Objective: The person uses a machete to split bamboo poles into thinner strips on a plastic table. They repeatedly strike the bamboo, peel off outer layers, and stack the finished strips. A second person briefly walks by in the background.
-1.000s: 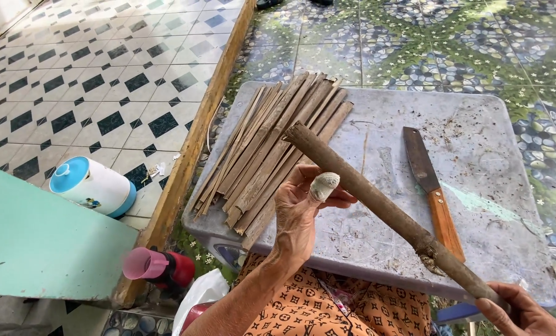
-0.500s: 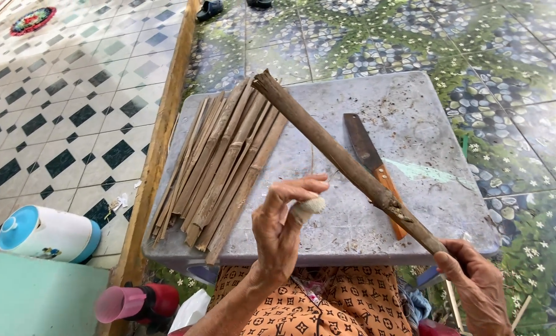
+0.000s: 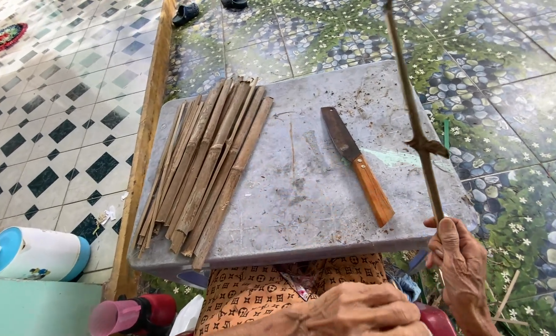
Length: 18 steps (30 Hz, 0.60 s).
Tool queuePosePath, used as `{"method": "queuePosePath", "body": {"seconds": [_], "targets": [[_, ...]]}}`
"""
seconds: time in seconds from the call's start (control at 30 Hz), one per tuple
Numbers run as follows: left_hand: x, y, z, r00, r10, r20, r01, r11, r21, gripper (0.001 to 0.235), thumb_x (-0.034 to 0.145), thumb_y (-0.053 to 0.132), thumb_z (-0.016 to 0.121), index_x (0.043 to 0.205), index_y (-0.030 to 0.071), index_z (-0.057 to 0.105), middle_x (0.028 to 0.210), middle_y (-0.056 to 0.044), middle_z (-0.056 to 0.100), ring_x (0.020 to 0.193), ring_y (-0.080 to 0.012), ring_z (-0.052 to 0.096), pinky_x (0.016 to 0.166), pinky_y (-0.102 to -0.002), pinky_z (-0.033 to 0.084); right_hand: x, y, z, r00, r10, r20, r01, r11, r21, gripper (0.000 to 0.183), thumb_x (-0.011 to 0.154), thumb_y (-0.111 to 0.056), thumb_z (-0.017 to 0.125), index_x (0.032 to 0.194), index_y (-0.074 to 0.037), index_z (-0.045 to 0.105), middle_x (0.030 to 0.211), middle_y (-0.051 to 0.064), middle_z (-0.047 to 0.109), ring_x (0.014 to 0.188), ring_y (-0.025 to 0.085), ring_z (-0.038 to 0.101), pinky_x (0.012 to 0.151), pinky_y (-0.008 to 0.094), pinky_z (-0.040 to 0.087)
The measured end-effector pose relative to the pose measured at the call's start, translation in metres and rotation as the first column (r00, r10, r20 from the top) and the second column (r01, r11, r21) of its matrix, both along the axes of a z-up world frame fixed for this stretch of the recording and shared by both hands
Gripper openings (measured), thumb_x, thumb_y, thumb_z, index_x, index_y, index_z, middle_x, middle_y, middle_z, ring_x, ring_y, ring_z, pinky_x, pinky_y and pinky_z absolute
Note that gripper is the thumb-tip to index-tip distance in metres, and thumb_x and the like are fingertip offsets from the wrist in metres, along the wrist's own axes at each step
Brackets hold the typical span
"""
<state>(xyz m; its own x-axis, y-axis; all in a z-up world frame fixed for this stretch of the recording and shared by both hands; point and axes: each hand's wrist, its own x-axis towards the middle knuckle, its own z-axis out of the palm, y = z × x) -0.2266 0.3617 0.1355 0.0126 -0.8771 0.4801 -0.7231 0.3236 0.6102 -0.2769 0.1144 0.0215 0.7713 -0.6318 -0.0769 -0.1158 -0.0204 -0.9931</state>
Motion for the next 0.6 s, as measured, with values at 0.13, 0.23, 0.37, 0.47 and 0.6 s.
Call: {"method": "queuePosePath", "body": {"seconds": [0.13,0.23,0.37,0.47,0.6], "targets": [[-0.007,-0.031,-0.026,0.983,-0.035,-0.18,0.044,0.998,0.047,0.033,0.123,0.025,0.025,0.139,0.008,0.048,0.141,-0.008,0.056,0.133,-0.0233,0.055,0.123,-0.036,0.046,-0.008,-0.023,0.001,0.997,0.01,0.072,-0.022,0.985,0.169,0.048,0.11,-0.041,0.045,0.121,0.002,0.063,0.067,0.003,0.03,0.054,0.016,0.026,0.05,0.041,0.03],[-0.003,-0.063,-0.072,1.0,-0.024,-0.011,0.025,0.979,0.201,0.073,0.1,0.058,0.037,0.162,0.02,0.031,0.177,-0.023,0.03,0.17,-0.0537,0.021,0.133,-0.065,0.025,-0.015,-0.042,0.017,0.99,0.076,0.121,-0.095,0.983,0.158,0.05,0.109,-0.043,0.044,0.113,0.004,0.064,0.067,0.002,0.028,0.051,0.015,0.023,0.048,0.037,0.026],[0.008,-0.061,-0.051,0.973,0.226,-0.036,-0.223,0.972,0.071,0.042,0.103,0.027,0.061,0.143,0.016,0.055,0.153,-0.024,0.057,0.141,-0.0405,0.057,0.117,-0.055,0.044,-0.019,-0.045,0.023,0.978,0.164,0.13,-0.187,0.965,0.185,0.051,0.11,-0.044,0.045,0.104,0.001,0.067,0.058,-0.001,0.032,0.043,0.012,0.029,0.038,0.029,0.03],[0.03,-0.045,-0.026,0.804,0.416,-0.424,-0.426,0.901,0.077,0.028,0.095,-0.007,0.065,0.118,0.008,0.069,0.12,-0.02,0.075,0.106,-0.0295,0.078,0.088,-0.031,0.068,-0.016,-0.035,0.018,0.962,0.256,0.09,-0.271,0.925,0.265,0.054,0.107,-0.044,0.049,0.097,0.005,0.07,0.052,0.002,0.03,0.04,0.015,0.027,0.038,0.032,0.028],[0.051,-0.03,-0.02,0.553,0.436,-0.71,-0.512,0.85,0.123,0.026,0.098,0.009,0.066,0.124,0.006,0.064,0.114,-0.011,0.074,0.099,-0.0178,0.075,0.084,-0.028,0.067,-0.01,-0.013,0.022,0.932,0.35,0.091,-0.36,0.88,0.311,0.05,0.108,-0.037,0.049,0.099,0.007,0.072,0.055,0.004,0.033,0.042,0.016,0.029,0.038,0.032,0.029]]}}
